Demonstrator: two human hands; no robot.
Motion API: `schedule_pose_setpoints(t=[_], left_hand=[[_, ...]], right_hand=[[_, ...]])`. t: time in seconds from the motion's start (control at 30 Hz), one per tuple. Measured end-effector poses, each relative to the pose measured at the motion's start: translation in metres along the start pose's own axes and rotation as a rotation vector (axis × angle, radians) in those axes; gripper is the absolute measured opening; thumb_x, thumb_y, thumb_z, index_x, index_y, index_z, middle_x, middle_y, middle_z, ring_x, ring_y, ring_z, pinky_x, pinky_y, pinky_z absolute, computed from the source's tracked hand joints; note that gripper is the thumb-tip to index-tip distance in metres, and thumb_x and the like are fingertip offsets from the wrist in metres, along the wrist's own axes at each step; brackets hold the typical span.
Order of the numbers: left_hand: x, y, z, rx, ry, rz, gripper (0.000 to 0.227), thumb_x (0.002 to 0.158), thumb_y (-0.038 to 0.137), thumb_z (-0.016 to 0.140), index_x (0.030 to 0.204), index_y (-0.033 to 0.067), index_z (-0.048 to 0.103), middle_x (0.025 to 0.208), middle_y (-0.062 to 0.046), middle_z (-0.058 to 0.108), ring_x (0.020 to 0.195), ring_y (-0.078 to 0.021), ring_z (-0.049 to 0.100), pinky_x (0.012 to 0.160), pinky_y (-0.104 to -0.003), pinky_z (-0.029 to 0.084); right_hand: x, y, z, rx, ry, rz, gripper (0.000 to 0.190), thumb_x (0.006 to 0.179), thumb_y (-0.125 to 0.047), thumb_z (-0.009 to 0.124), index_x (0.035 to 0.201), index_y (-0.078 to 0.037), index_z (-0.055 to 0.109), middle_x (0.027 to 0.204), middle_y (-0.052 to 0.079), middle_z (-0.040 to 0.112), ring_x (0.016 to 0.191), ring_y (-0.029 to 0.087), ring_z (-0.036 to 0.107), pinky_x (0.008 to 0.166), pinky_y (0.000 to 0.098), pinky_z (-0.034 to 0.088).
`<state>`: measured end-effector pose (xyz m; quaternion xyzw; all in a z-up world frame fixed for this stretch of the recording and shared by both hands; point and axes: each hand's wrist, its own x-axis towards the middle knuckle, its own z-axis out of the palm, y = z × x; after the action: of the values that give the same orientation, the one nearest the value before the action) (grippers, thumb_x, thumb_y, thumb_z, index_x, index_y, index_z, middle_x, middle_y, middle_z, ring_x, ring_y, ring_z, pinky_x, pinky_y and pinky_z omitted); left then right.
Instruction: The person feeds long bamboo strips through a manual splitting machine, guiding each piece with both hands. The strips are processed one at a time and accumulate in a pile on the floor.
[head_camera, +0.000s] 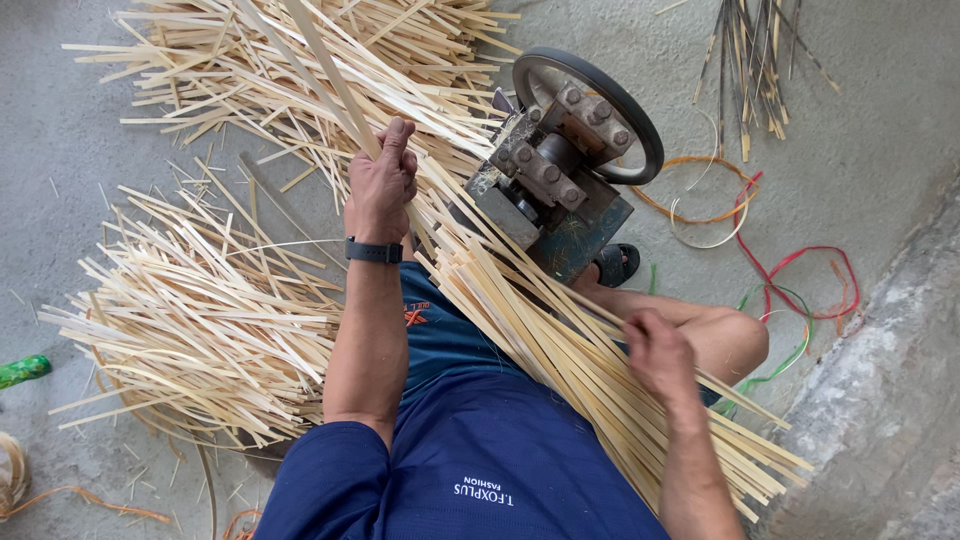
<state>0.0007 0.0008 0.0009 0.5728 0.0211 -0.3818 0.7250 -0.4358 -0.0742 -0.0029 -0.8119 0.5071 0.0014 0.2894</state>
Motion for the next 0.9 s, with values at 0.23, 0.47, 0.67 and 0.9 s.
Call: schedule_pose_setpoints(t=[0.23,0.47,0.67,0.9], left_hand=[[0.009,0.010,0.007,0.113,-0.024,0.014,0.031,0.095,0.037,0.073,0.106,0.0073,0.076,0.063,0.004,0.057,0.044,-0.0016,0.039,0.037,-0.019,0.026],[0.030,-0.006,0.031,0.189,-0.088,0.055,0.037,0.091,0.038,0.078,0.106,0.0043,0.078,0.076,0.000,0.068,0.050,-0.0019,0.045,0.040,-0.020,0.031],[0.047,-0.020,0.046,0.251,-0.133,0.115,0.037,0.087,0.034,0.084,0.109,0.0053,0.078,0.089,-0.005,0.078,0.055,-0.0028,0.052,0.046,-0.019,0.043],[0.054,-0.027,0.063,0.103,-0.203,0.080,0.031,0.093,0.030,0.078,0.103,0.0008,0.078,0.086,-0.006,0.080,0.052,-0.0054,0.048,0.046,-0.021,0.039]], right_hand=[[-0.045,0.108,-0.091,0.330,0.208,0.069,0.013,0.094,-0.015,0.077,0.104,-0.006,0.079,0.087,0.003,0.073,0.083,0.009,0.062,0.075,0.0252,0.050],[-0.029,0.114,-0.083,0.158,0.270,0.133,0.014,0.100,-0.020,0.076,0.104,-0.007,0.080,0.088,0.006,0.076,0.078,0.012,0.067,0.073,0.0282,0.052],[0.018,0.053,-0.045,0.012,0.306,-0.138,0.015,0.096,-0.024,0.077,0.098,-0.009,0.082,0.092,0.011,0.078,0.082,0.018,0.073,0.075,0.0310,0.054],[0.034,0.025,-0.034,0.232,0.194,-0.009,0.018,0.097,-0.024,0.075,0.105,-0.009,0.080,0.094,0.010,0.078,0.082,0.018,0.075,0.074,0.0314,0.057]])
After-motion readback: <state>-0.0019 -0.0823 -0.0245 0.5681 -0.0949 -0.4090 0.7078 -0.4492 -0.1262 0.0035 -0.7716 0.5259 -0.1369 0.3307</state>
